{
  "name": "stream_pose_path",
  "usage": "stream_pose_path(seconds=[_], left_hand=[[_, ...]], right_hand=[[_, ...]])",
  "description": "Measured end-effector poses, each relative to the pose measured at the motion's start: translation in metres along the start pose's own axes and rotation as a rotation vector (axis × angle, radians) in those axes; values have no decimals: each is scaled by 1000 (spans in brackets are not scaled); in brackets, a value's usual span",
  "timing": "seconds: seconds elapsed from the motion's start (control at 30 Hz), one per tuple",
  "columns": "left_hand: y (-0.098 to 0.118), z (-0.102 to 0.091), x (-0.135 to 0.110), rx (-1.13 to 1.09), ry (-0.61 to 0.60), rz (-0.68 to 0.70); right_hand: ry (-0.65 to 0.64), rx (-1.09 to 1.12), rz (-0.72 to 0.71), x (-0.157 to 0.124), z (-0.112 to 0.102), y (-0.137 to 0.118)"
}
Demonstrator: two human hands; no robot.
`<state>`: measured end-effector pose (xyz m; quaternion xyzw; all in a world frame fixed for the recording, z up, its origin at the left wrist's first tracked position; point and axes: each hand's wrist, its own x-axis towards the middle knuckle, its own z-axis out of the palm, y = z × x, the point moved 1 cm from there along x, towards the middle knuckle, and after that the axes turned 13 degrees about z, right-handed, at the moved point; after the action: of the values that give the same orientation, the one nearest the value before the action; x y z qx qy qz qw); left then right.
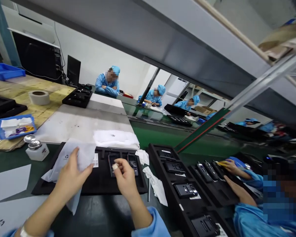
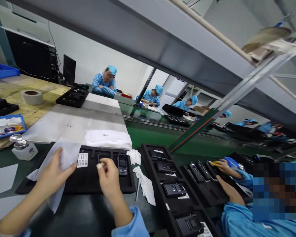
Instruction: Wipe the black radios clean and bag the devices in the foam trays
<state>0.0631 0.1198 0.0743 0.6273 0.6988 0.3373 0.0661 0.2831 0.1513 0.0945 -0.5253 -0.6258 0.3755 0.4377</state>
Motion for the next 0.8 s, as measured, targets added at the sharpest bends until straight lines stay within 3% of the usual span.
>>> stream_pose_path(seconds=[0.03, 0.1, 0.17, 0.27, 0.4, 0.5, 0.57, 0.67, 0.73, 0.8], left_hand=[[9, 4, 24, 128, -141, 15], [24, 14, 60, 208, -228, 13], [37, 28, 76, 262, -250, 32], [61, 58, 69, 321, -268, 109], [98, 109, 57, 296, -406, 140], [114, 126, 62, 249, -483, 124], [115, 116, 61, 201, -520, 177], [107, 77, 41, 83, -601, 381], [102, 48, 17, -43, -720, 527], [98, 27, -8, -144, -874, 604]], right_hand=[[31, -36, 8, 3, -16, 15], [55, -95, 18, -1, -47, 41], [62, -178, 41, -15, -71, 63], [118, -230, 74, -38, -87, 85], [127, -223, 7, -51, -79, 96], [67, -247, -106, -47, -78, 93], [111, -283, -176, -41, -88, 88], [149, -429, -292, -34, -101, 81], [-13, -544, -398, -36, -96, 81], [-228, -606, -490, -45, -77, 88]])
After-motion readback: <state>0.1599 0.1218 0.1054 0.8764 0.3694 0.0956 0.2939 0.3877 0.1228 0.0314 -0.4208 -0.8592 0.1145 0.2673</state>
